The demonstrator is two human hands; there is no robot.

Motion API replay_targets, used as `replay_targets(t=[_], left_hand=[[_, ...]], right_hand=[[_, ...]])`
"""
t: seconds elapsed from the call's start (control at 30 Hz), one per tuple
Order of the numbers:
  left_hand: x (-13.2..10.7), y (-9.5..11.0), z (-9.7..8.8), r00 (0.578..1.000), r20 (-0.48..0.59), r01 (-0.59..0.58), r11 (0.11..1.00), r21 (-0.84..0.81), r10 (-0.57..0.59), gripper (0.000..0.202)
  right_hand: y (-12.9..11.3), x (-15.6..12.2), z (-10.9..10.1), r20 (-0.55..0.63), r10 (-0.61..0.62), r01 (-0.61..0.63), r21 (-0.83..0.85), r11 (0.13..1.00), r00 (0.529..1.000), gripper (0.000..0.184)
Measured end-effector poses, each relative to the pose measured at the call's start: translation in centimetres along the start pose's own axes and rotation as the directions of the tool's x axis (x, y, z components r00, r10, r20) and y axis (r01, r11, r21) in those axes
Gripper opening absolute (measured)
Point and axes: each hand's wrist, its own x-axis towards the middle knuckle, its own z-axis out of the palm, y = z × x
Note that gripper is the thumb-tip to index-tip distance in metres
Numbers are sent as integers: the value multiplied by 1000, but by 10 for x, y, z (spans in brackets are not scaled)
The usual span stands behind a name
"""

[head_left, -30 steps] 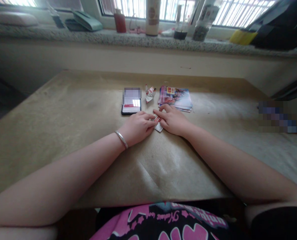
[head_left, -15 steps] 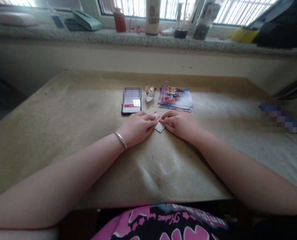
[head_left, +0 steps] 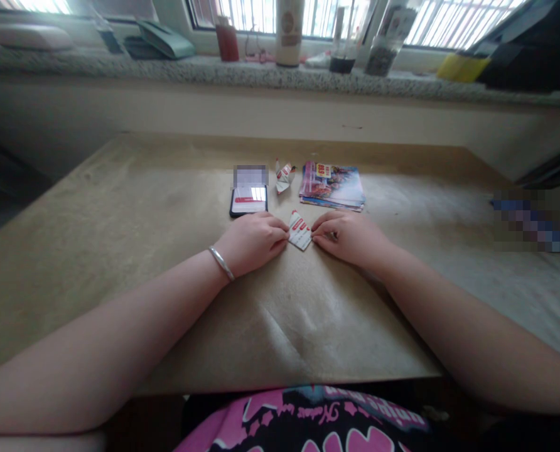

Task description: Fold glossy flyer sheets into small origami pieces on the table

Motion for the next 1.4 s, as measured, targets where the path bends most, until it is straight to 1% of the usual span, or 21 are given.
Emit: replay_targets(t=[0.1, 0.2, 0.3, 0.4, 0.5, 0.57, 0.7, 0.87, 0.97, 1.17, 1.3, 1.4], left_hand=[[0, 1, 0, 1000, -1, 11, 1000, -7, -11, 22], [0, 1, 1, 999, -9, 30, 999, -23, -31, 18], [0, 1, 2, 1000, -25, 13, 999, -41, -14, 16], [0, 1, 3, 999, -42, -12, 999, -46, 10, 16], [0, 1, 4, 996, -86, 3, 997, -74, -10, 17], [0, 1, 6, 995, -97, 27, 995, -100, -37, 19], [0, -1, 8, 996, -63, 52, 987, -151, -62, 20], [0, -3, 9, 996, -52, 64, 991, -118, -71, 19], [1, -4, 9, 995, -59, 78, 992, -98, -85, 20], [2, -4, 10, 993, -67, 95, 993, -68, -100, 20], [3, -4, 11, 982, -73, 165, 981, -105, -173, 17], [3, -5, 11, 975, -74, 198, 973, -122, -208, 15]], right_hand=[[-4, 0, 3, 6, 19, -19, -1, 1000, 1000, 23], [-7, 0, 7, -14, 34, -34, 46, 998, 999, 26], [-7, -1, 10, -15, 9, -8, 83, 997, 1000, 32], [-6, -1, 11, -4, -33, 33, 52, 998, 999, 38], [-4, 0, 11, -4, -79, 79, 74, 994, 997, 34], [-3, 0, 11, -8, -92, 92, 103, 990, 996, 30], [1, 0, 12, -25, -114, 117, 152, 981, 993, 20], [6, 0, 13, -62, -137, 146, 191, 971, 989, 14], [6, 0, 13, -52, -104, 110, 145, 983, 993, 15], [0, 1, 12, -39, 31, -29, 55, 998, 999, 17], [-4, 3, 14, -52, 115, -112, 52, 992, 992, 18], [-5, 5, 16, -40, 183, -179, 92, 980, 982, 24]])
